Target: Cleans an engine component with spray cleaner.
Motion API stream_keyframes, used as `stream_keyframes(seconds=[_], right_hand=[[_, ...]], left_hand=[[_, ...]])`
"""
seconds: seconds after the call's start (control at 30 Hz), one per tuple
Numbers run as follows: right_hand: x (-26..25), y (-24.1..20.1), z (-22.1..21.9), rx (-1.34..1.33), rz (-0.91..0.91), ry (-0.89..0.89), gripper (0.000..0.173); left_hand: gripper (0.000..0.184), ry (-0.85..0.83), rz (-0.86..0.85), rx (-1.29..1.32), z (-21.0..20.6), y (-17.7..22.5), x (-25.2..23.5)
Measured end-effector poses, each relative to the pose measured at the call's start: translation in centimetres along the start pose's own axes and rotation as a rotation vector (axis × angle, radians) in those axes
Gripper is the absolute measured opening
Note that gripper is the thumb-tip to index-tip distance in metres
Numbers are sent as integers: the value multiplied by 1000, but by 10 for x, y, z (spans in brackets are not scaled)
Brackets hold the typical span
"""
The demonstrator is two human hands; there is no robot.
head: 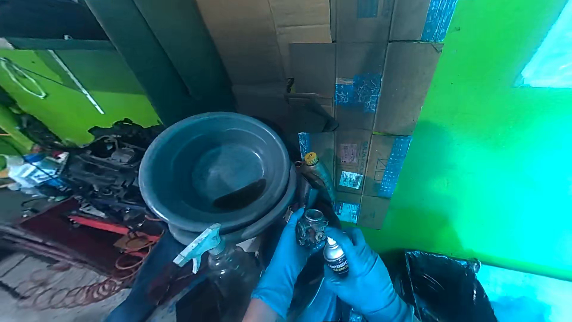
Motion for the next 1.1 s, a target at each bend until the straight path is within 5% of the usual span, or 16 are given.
stream_keyframes(seconds=[0.13,0.27,0.4,0.6,0.7,0.93,1.07,1.1], right_hand=[[12,2,-2,-13,-60,-111,70],[1,1,9,-6,-15,17,73],[14,-1,3,-38,-55,-113,69],[5,-5,13,6,28,30,67],[11,-19,2,-24,42,-88,63],[14,-3,22,32,48,42,65],[20,-13,33,-80,-17,-28,63],[18,-11,39,-119,-43,-11,66]], left_hand=[[36,14,-29,2,-2,2,-1],[34,58,-34,-72,1,-1,0],[34,30,-94,-88,-4,1,1],[44,-9,-104,-1,-14,-2,6],[50,-31,-176,115,-24,6,11],[61,-61,17,104,-13,-5,11],[35,-65,-258,-181,-6,17,9],[45,-38,-411,-354,-2,27,11]])
Point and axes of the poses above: each hand's wrist, its own x-axis away from the middle knuckle, its own z-axis out of the back of the hand, y = z × x, the point moved 8 cm from there along -x, towards the middle knuckle, and after that the axes turned 15 degrees about -x, right-handed, at the moved point
